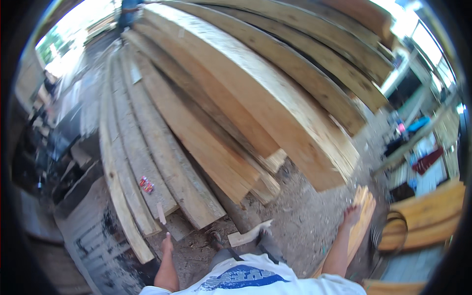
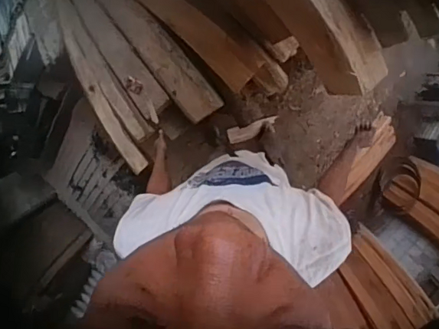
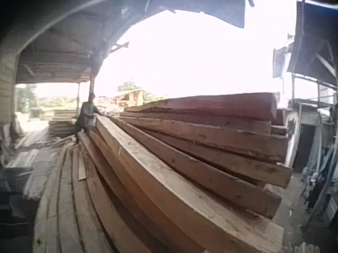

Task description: The person measures a length of lumber with a tape measure, adjusts the settings on a jointer machine, and then passes the lumber through the machine multiple times.

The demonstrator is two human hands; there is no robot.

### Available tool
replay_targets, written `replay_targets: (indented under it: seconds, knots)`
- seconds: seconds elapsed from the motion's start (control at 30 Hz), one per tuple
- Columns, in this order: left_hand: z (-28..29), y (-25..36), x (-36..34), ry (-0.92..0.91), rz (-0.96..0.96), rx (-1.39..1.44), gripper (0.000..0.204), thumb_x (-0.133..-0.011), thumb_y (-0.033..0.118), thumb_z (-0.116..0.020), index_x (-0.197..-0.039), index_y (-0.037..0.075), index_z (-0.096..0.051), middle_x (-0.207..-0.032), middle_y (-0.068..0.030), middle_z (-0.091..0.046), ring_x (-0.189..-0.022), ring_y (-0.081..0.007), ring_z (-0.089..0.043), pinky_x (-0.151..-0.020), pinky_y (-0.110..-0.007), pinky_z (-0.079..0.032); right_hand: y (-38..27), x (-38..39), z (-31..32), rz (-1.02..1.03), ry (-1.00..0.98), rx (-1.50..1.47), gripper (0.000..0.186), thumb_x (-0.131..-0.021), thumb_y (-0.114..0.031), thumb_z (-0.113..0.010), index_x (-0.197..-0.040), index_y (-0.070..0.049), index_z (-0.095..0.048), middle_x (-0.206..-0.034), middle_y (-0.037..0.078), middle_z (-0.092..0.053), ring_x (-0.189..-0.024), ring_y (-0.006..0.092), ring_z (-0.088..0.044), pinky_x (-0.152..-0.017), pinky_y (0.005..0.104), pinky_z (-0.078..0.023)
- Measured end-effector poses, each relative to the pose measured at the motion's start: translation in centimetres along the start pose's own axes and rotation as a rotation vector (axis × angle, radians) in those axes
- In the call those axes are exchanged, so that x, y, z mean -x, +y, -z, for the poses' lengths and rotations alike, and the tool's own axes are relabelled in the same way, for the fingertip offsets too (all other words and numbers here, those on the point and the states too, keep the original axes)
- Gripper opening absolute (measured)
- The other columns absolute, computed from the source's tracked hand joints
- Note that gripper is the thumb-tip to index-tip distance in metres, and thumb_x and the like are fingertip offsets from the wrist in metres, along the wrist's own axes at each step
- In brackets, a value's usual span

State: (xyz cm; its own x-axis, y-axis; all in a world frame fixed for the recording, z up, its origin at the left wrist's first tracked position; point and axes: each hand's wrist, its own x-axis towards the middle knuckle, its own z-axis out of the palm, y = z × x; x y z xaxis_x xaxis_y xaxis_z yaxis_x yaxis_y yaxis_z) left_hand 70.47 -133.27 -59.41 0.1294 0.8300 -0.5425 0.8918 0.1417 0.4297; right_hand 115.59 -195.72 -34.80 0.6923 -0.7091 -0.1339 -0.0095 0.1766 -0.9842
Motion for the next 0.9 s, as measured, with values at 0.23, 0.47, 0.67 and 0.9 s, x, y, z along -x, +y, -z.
replay_targets:
  seconds: [0.23,0.47,0.67,0.9]
  knots:
    - [-10.8,13.3,11.9,-0.375,-0.092,0.209,0.063,-0.092,0.055,-0.057,-0.111,-0.004,-0.068,-0.109,-0.0172,-0.069,-0.106,-0.0213,-0.061,-0.093,-0.036,-0.044,-6.2,-7.5,-8.9,0.248,-0.221,0.147,0.088,-0.092,-0.070,-0.041,-0.150,-0.005,-0.030,-0.147,0.017,-0.041,-0.134,0.0278,-0.040,-0.109,0.0426,-0.027]
    - [-10.8,15.2,21.3,-0.351,-0.217,0.136,0.056,-0.092,0.054,-0.057,-0.110,0.004,-0.071,-0.095,-0.0123,-0.072,-0.090,-0.0196,-0.065,-0.082,-0.035,-0.049,-1.6,-3.7,-14.1,0.082,-0.660,-0.163,0.086,-0.099,-0.066,-0.021,-0.152,0.002,-0.020,-0.157,0.019,-0.026,-0.144,0.0303,-0.027,-0.119,0.0396,-0.016]
    - [-10.2,6.6,25.1,-0.124,-0.025,0.219,0.061,-0.091,0.058,-0.055,-0.105,0.002,-0.073,-0.088,-0.0118,-0.071,-0.083,-0.0198,-0.065,-0.077,-0.036,-0.049,-2.6,0.7,-15.3,-0.094,-0.705,-0.446,0.074,-0.104,-0.054,-0.019,-0.149,0.005,-0.026,-0.153,0.020,-0.031,-0.138,0.0301,-0.036,-0.116,0.0419,-0.023]
    - [-12.4,9.0,28.8,-0.106,0.086,0.187,0.060,-0.091,0.059,-0.056,-0.097,0.002,-0.074,-0.085,-0.0112,-0.070,-0.085,-0.0185,-0.063,-0.080,-0.035,-0.047,-2.2,-1.1,-14.7,0.181,-0.556,-0.087,0.064,-0.105,-0.040,-0.034,-0.149,0.006,-0.025,-0.151,0.022,-0.032,-0.137,0.0314,-0.035,-0.114,0.0411,-0.025]
